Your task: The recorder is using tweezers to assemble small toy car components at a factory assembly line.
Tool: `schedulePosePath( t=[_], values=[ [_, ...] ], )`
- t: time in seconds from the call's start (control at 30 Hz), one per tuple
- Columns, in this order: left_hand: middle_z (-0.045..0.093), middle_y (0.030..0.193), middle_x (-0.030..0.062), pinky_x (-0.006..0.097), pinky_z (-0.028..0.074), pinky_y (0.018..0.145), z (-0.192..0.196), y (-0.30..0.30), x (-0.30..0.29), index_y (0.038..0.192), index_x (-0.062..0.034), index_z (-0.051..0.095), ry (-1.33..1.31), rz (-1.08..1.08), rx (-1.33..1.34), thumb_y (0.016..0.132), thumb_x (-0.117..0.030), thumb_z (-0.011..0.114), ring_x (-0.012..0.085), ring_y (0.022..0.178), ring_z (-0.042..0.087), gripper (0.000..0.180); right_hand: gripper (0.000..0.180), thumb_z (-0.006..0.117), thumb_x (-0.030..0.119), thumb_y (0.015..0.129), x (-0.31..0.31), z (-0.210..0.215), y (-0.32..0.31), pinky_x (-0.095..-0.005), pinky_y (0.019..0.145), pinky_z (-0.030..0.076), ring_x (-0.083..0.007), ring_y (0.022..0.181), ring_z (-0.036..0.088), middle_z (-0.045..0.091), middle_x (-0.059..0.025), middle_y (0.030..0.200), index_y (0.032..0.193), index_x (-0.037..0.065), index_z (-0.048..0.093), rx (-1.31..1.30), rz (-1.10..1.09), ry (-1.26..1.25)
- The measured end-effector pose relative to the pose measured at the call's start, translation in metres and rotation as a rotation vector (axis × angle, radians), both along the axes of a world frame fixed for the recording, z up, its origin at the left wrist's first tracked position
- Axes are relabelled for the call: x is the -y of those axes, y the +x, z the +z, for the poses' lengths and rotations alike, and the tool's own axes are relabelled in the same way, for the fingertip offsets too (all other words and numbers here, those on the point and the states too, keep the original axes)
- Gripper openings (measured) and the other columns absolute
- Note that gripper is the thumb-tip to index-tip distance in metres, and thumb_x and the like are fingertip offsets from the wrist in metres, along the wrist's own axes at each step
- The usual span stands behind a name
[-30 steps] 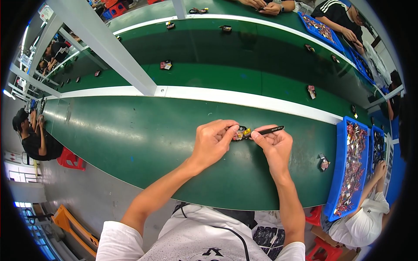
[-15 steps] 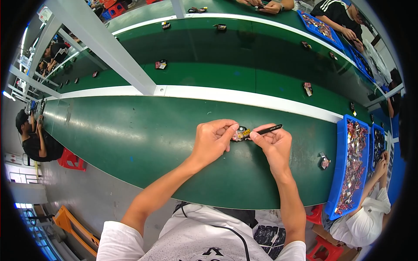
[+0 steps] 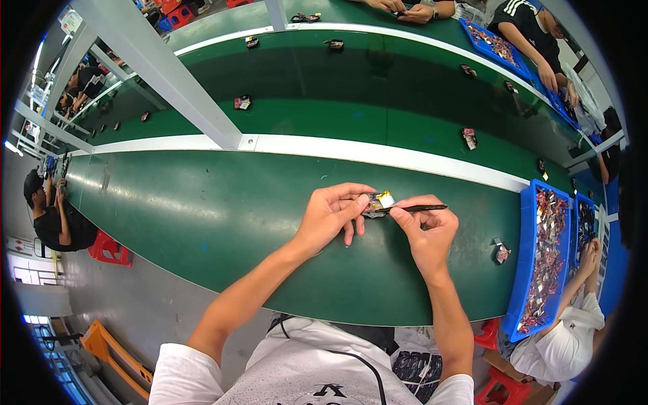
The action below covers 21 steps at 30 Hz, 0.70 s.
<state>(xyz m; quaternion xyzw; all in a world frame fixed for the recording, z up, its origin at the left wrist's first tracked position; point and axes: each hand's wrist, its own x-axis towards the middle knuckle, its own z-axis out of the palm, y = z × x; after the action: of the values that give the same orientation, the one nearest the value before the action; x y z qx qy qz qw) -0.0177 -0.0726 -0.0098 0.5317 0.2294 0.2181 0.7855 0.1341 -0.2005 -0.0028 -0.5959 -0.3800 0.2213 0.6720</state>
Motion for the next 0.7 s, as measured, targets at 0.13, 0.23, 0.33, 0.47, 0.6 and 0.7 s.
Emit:
schedulePosePath(
  t=[0.13, 0.23, 0.33, 0.47, 0.6, 0.7],
  values=[
    [0.067, 0.084, 0.0119, 0.023, 0.049, 0.042, 0.0019, -0.0006, -0.0004, 0.123, 0.0080, 0.064, 0.012, -0.008, 0.007, 0.103, -0.014, 0.059, 0.0128, 0.059, 0.063, 0.030, 0.008, 0.081, -0.002, 0.082, 0.0001, 0.0004, -0.0023, -0.0186, 0.046, 0.027, 0.0004, 0.051, 0.040, 0.070, -0.0020, 0.077, 0.088, -0.001, 0.075, 0.091, -0.024, 0.044],
    [0.067, 0.084, 0.0122, 0.023, 0.050, 0.042, 0.0010, -0.0008, -0.0013, 0.124, 0.0081, 0.063, 0.021, -0.001, 0.027, 0.103, -0.013, 0.059, 0.0131, 0.059, 0.063, 0.030, 0.008, 0.081, -0.002, 0.081, 0.0001, -0.0020, -0.0025, -0.0196, 0.046, 0.026, 0.0001, 0.049, 0.039, 0.071, -0.0020, 0.077, 0.087, -0.001, 0.076, 0.165, -0.038, 0.044],
    [0.068, 0.085, 0.0125, 0.024, 0.051, 0.042, 0.0004, -0.0005, -0.0006, 0.125, 0.0082, 0.063, 0.021, 0.009, 0.039, 0.102, -0.012, 0.059, 0.0135, 0.059, 0.064, 0.031, 0.009, 0.082, -0.002, 0.080, -0.0006, -0.0038, -0.0030, -0.0202, 0.045, 0.026, -0.0001, 0.048, 0.038, 0.072, -0.0014, 0.076, 0.087, 0.001, 0.076, 0.209, -0.044, 0.070],
    [0.068, 0.083, 0.0123, 0.024, 0.052, 0.043, 0.0008, -0.0004, -0.0001, 0.126, 0.0084, 0.063, 0.026, 0.016, 0.043, 0.102, -0.012, 0.059, 0.0140, 0.059, 0.064, 0.031, 0.010, 0.083, -0.002, 0.079, -0.0016, -0.0055, -0.0036, -0.0207, 0.045, 0.025, -0.0003, 0.048, 0.037, 0.072, -0.0012, 0.076, 0.087, 0.002, 0.077, 0.218, -0.056, 0.086],
    [0.067, 0.080, 0.0116, 0.024, 0.052, 0.043, 0.0009, -0.0009, -0.0005, 0.126, 0.0085, 0.063, 0.030, 0.017, 0.042, 0.102, -0.012, 0.059, 0.0139, 0.058, 0.064, 0.032, 0.010, 0.083, -0.001, 0.079, -0.0018, -0.0049, -0.0049, -0.0207, 0.044, 0.025, -0.0003, 0.048, 0.037, 0.072, -0.0013, 0.076, 0.086, 0.002, 0.077, 0.235, -0.058, 0.078],
    [0.067, 0.079, 0.0112, 0.024, 0.052, 0.043, 0.0009, -0.0013, -0.0007, 0.126, 0.0086, 0.063, 0.046, 0.006, 0.039, 0.103, -0.012, 0.059, 0.0138, 0.058, 0.064, 0.031, 0.010, 0.083, -0.001, 0.079, -0.0002, -0.0088, -0.0030, -0.0206, 0.044, 0.024, -0.0003, 0.048, 0.037, 0.072, -0.0010, 0.075, 0.086, 0.001, 0.077, 0.188, -0.045, 0.059]
  ],
)
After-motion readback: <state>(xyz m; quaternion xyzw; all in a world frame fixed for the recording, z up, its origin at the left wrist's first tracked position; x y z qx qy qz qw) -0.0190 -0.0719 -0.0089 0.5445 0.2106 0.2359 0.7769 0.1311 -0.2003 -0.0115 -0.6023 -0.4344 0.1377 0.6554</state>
